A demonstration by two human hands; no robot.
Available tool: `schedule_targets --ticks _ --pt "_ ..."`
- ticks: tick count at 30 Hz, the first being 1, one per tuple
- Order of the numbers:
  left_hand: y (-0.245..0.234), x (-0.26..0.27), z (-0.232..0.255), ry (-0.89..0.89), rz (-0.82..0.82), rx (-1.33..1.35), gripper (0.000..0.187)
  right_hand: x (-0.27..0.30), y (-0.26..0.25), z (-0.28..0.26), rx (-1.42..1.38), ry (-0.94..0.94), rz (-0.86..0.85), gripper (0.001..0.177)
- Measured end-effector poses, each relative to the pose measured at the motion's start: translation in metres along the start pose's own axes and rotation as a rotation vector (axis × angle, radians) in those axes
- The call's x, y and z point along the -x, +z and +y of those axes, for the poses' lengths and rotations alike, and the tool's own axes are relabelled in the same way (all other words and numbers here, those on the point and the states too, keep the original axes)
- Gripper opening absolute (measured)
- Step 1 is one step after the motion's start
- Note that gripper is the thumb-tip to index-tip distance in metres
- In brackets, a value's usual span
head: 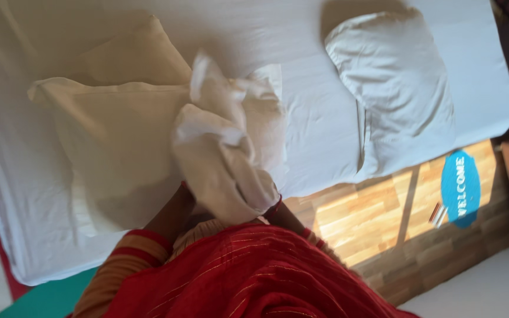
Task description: The person puts a pillow into a white pillowcase by hand on a bed.
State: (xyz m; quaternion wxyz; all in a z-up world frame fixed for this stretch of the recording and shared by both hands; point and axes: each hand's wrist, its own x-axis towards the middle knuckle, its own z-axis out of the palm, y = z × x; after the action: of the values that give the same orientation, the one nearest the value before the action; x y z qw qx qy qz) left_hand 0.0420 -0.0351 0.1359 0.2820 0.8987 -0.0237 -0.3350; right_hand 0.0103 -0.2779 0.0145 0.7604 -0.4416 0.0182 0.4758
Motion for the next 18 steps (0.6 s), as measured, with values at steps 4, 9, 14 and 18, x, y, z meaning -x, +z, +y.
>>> schedule_targets --ticks 4,9,14,18 --pt "0.006 0.051 -0.037 0.022 0.055 0.112 0.056 -0.038 -0.003 0.058 0.785 -0.101 0.051 0.033" --pt "0.023 0.105 -0.075 0.036 0.146 0.313 0.055 -0.073 0.005 0.052 1.502 -0.218 0.485 0.031" --pt "0.014 0.144 -0.098 0.043 0.256 0.491 0.054 -0.091 0.022 -0.013 1.322 -0.159 0.751 0.024" --pt "-0.014 0.159 -0.108 0.066 0.364 0.641 0.053 -0.114 0.043 -0.074 1.469 -0.474 0.675 0.051"
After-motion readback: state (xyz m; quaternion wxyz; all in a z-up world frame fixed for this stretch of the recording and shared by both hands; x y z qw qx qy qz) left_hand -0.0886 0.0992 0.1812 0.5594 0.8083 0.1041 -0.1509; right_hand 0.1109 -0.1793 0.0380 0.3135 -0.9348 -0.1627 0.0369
